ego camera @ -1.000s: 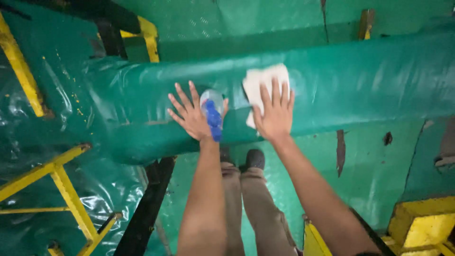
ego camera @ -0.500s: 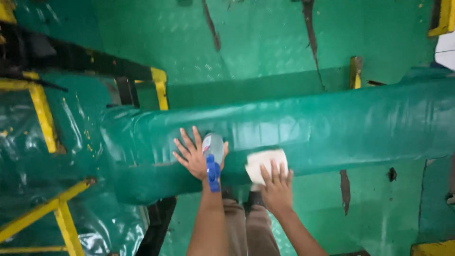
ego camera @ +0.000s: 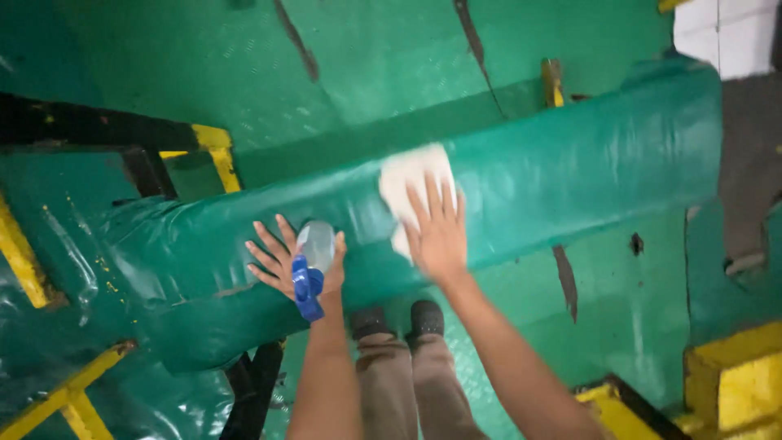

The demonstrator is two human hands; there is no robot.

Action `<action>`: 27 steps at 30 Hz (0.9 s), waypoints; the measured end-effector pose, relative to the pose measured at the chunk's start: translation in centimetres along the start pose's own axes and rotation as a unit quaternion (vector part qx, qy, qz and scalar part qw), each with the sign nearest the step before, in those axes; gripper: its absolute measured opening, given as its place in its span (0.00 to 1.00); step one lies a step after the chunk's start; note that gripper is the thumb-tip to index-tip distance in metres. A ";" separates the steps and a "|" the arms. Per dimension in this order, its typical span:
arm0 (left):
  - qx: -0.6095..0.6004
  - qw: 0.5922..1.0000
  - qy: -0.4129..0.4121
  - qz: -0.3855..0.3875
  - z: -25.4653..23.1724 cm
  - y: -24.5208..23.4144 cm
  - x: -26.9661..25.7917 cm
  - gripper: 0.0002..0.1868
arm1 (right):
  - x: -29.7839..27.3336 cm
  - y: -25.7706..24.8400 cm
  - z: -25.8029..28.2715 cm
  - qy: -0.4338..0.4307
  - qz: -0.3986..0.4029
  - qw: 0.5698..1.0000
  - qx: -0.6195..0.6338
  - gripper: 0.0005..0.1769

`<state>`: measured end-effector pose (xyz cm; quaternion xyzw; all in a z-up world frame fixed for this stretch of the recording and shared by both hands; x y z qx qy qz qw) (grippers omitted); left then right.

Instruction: Clean and wipe down various gym weight benches using a spray bottle and cloth.

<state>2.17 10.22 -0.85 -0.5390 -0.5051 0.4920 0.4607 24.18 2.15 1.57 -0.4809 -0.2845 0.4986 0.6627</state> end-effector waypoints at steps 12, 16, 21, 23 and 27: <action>0.069 0.998 0.013 0.008 1.5 3.0 0.1 0.59 | 3.7 -2.4 -9.0 0.025 0.004 0.999 -0.027 0.35; 0.042 0.998 0.005 0.044 0.3 0.6 -0.1 0.58 | 9.6 -1.7 -10.3 0.060 0.075 0.994 -0.049 0.32; 0.016 1.000 0.011 0.023 -0.4 -0.4 -0.7 0.58 | -0.6 -3.8 -9.6 0.013 0.006 1.000 0.008 0.39; -0.009 0.999 0.027 0.019 -0.4 -0.4 -2.8 0.56 | -8.9 -2.4 -12.3 0.020 0.029 0.999 0.016 0.40; -0.463 0.885 0.044 -0.017 -9.4 -1.5 -5.7 0.62 | -13.1 -2.4 -15.9 0.071 0.117 0.989 -0.060 0.42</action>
Point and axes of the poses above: each hand's wrist, its own x-axis towards the middle knuckle, its own y-axis out of the palm, z = x × y, the point moved 4 cm from there along x, towards the middle knuckle, and after that the axes turned 6 degrees about x, right-handed, at the moved point
